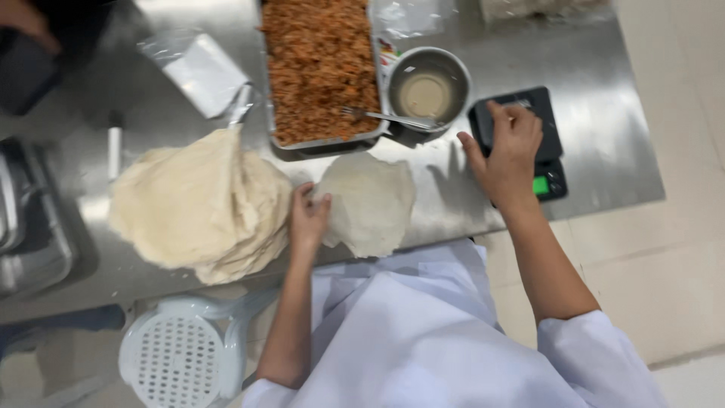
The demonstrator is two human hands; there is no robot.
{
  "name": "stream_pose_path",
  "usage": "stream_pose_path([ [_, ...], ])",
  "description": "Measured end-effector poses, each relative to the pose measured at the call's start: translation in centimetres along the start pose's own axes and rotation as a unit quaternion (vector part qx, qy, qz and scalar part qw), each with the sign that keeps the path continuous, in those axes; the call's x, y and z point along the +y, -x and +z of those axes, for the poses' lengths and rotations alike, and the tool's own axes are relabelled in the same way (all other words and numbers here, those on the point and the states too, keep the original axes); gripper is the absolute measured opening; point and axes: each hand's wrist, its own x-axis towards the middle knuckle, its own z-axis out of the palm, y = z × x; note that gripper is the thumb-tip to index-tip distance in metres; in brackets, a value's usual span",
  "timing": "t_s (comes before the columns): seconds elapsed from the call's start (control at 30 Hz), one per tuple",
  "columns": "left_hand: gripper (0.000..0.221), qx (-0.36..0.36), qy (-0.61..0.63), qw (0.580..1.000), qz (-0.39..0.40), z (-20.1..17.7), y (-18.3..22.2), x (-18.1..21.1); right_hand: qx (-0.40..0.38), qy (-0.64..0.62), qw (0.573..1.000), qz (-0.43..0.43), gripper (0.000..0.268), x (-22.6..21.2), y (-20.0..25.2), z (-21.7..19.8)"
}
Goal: The person places spring rolls into a plastic bag, seals the bag with a sticker, and then prepares a new spring roll by placing filling on a wrapper and rolling it by hand.
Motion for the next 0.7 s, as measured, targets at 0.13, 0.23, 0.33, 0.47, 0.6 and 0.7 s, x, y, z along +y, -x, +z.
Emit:
stream_pose_path([
  [0.13, 0.055, 0.062, -0.074, 0.993, 0.072, -0.3, 4.5, 5.5, -0.019, -0.065, 0.995, -0.077, 0.04, -5.4, -2.1, 4.4],
  [0.23, 0.045, 0.093, -0.147, 0.974, 0.146, 0.0, 5.3, 5.2, -0.081, -0.074, 0.987, -0.122, 0.023, -8.0, -1.9, 6.6],
  [0.33, 0.054, 0.127, -0.279, 0.929, 0.208, 1.9, 6.5, 5.0, -0.105, -0.095, 0.98, -0.136, 0.019, -9.1, -1.0, 7.1],
  [0.47, 0.035, -0.008, -0.271, 0.91, 0.315, 7.2, 8.4, 4.6, -0.06, 0.009, 0.989, -0.134, 0.025, -8.0, -3.0, 9.5],
  [0.6, 0.047, -0.092, -0.239, 0.877, 0.406, 7.4, 9.4, 4.3, -0.156, 0.097, 0.976, -0.116, 0.026, -7.2, -3.6, 10.4],
  [0.7, 0.044, -0.101, -0.225, 0.895, 0.373, 6.3, 7.7, 3.6, -0.18, 0.102, 0.969, -0.136, 0.018, -6.0, -3.7, 11.8],
])
